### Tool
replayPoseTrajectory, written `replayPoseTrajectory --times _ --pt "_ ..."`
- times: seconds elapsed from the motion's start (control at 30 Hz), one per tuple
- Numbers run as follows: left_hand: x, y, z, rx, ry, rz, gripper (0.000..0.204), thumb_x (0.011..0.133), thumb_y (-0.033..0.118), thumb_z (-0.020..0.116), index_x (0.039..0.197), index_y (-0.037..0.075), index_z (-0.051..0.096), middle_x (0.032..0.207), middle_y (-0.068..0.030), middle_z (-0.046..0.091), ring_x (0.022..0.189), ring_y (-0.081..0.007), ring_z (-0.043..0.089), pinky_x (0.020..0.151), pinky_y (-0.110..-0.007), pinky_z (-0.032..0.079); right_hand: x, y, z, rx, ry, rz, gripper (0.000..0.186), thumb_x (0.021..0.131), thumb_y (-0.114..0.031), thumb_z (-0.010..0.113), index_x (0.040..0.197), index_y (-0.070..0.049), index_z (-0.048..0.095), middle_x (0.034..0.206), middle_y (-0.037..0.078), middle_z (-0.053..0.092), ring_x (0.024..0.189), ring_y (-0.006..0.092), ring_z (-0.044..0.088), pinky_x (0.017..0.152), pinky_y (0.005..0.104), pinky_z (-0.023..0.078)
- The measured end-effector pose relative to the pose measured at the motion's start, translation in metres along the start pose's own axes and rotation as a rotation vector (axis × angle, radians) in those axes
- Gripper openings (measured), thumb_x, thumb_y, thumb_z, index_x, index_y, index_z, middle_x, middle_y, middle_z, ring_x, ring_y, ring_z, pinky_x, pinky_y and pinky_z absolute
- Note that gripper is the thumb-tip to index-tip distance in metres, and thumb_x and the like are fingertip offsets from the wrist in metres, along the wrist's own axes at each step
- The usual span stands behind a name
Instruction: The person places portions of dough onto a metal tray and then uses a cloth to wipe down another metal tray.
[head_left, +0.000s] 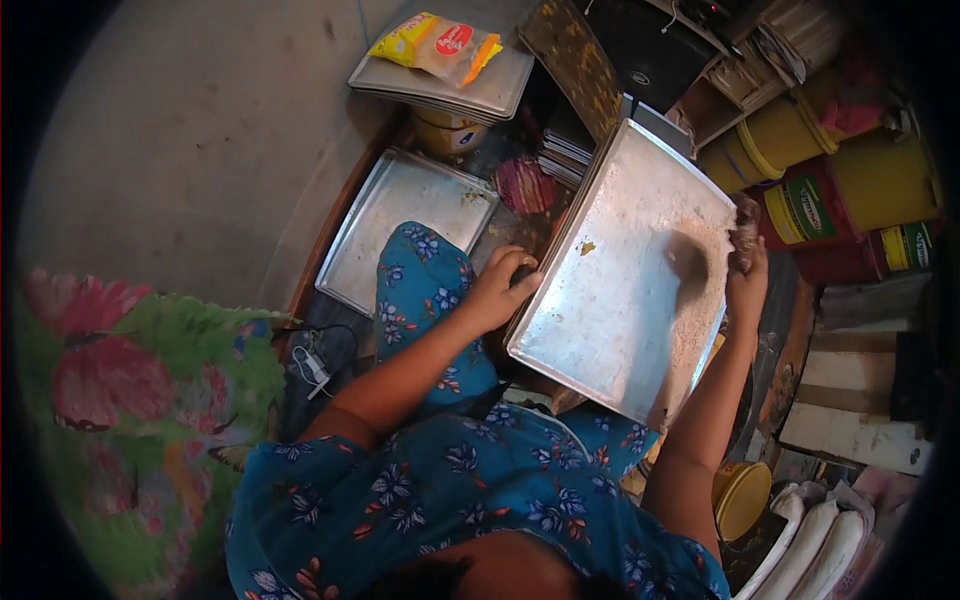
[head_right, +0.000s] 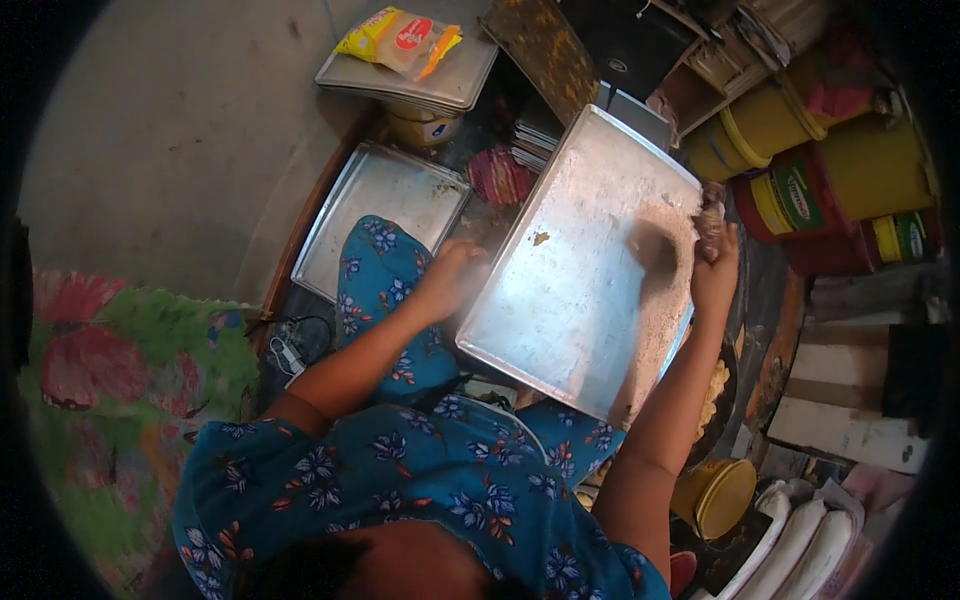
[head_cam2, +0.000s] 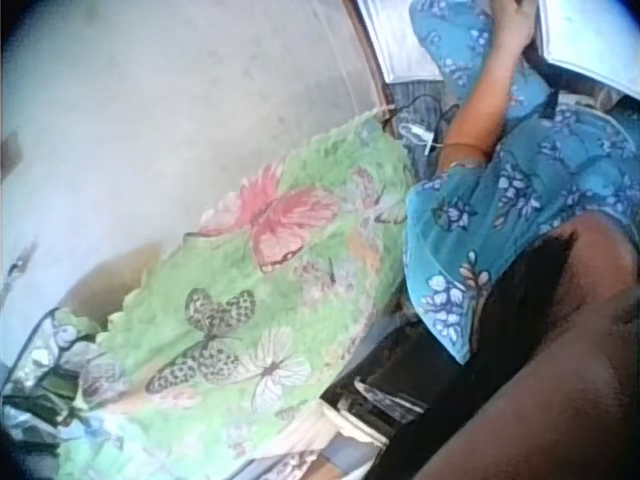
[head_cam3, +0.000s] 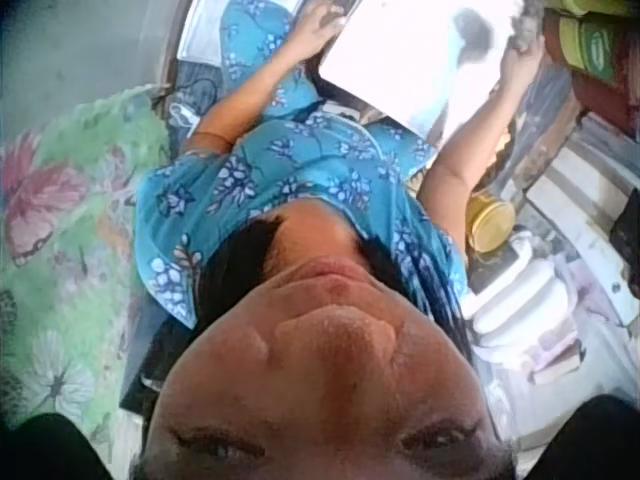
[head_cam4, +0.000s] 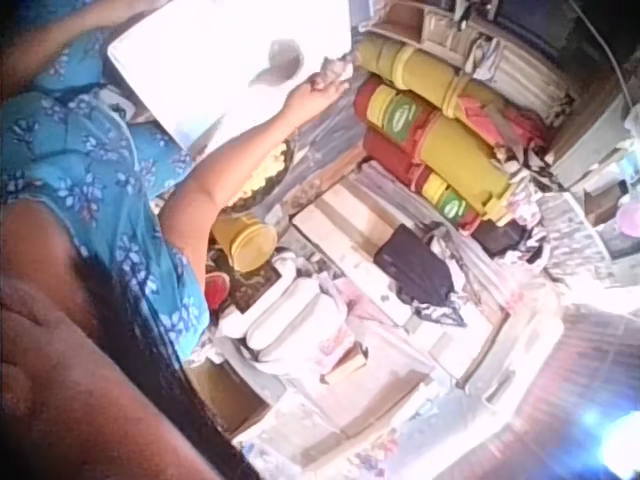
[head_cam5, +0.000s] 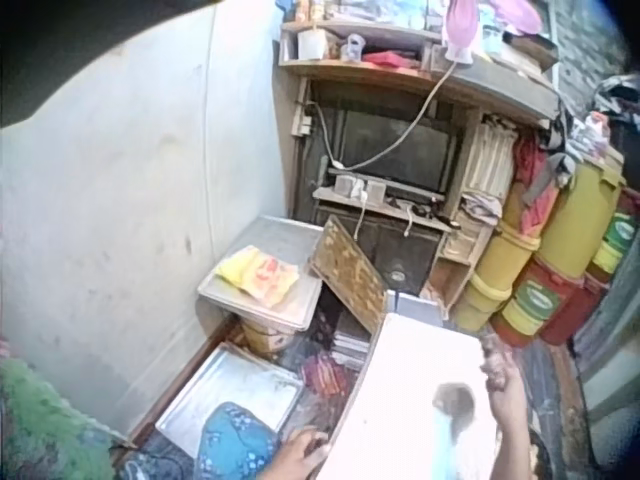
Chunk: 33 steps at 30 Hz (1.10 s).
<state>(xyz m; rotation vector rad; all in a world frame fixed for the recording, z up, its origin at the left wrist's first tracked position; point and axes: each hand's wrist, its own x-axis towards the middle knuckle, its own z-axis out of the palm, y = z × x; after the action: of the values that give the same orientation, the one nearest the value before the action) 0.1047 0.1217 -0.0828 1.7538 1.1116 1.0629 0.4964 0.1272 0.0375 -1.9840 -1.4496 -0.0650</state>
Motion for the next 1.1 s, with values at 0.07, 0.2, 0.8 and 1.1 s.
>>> replayPoseTrajectory --times 0.07,0.2,0.8,1.1 --pt "0.003 0.003 -0.008 -0.050 -0.096 -0.038 0.035 0.088 0.032 0.060 0.100 -0.002 0.058 0.123 -0.0203 0.045 0.117 -0.0347 0.045 0.097 -0.038 0.037 -0.020 -0.033 -0.007 0.021 -0.268 0.042 0.050 0.083 -0.011 0.060 0.130 0.002 0.048 0.144 0.022 0.034 0.130 0.0351 0.038 0.103 0.0363 0.036" --pt "0.002 0.014 -0.007 -0.119 -0.197 -0.093 0.034 0.089 0.031 0.059 0.099 -0.002 0.058 0.125 -0.0204 0.044 0.116 -0.0354 0.045 0.098 -0.038 0.036 -0.056 -0.042 0.020 -0.110 -0.558 -0.237 0.077 0.075 -0.029 0.071 0.141 -0.013 0.035 0.148 0.026 0.023 0.136 0.0414 0.023 0.107 0.0511 0.023" --pt "0.169 -0.104 -0.098 0.352 -0.212 -0.198 0.042 0.081 0.038 0.065 0.095 -0.001 0.064 0.092 -0.0213 0.065 0.087 -0.0333 0.062 0.078 -0.040 0.047 -0.029 -0.104 0.055 0.105 -0.085 -0.249 0.048 0.086 -0.006 0.057 0.133 -0.003 0.046 0.138 0.018 0.043 0.130 0.0346 0.038 0.108 0.0380 0.026" --pt "0.249 -0.243 0.061 0.643 -0.520 -0.381 0.041 0.079 0.027 0.059 0.114 0.008 0.061 0.120 -0.0211 0.056 0.107 -0.0368 0.057 0.091 -0.045 0.046 -0.042 -0.088 0.082 -0.228 -0.386 -0.139 0.081 0.080 -0.043 0.057 0.145 -0.005 0.026 0.151 0.019 0.021 0.141 0.0319 0.015 0.114 0.0450 0.005"
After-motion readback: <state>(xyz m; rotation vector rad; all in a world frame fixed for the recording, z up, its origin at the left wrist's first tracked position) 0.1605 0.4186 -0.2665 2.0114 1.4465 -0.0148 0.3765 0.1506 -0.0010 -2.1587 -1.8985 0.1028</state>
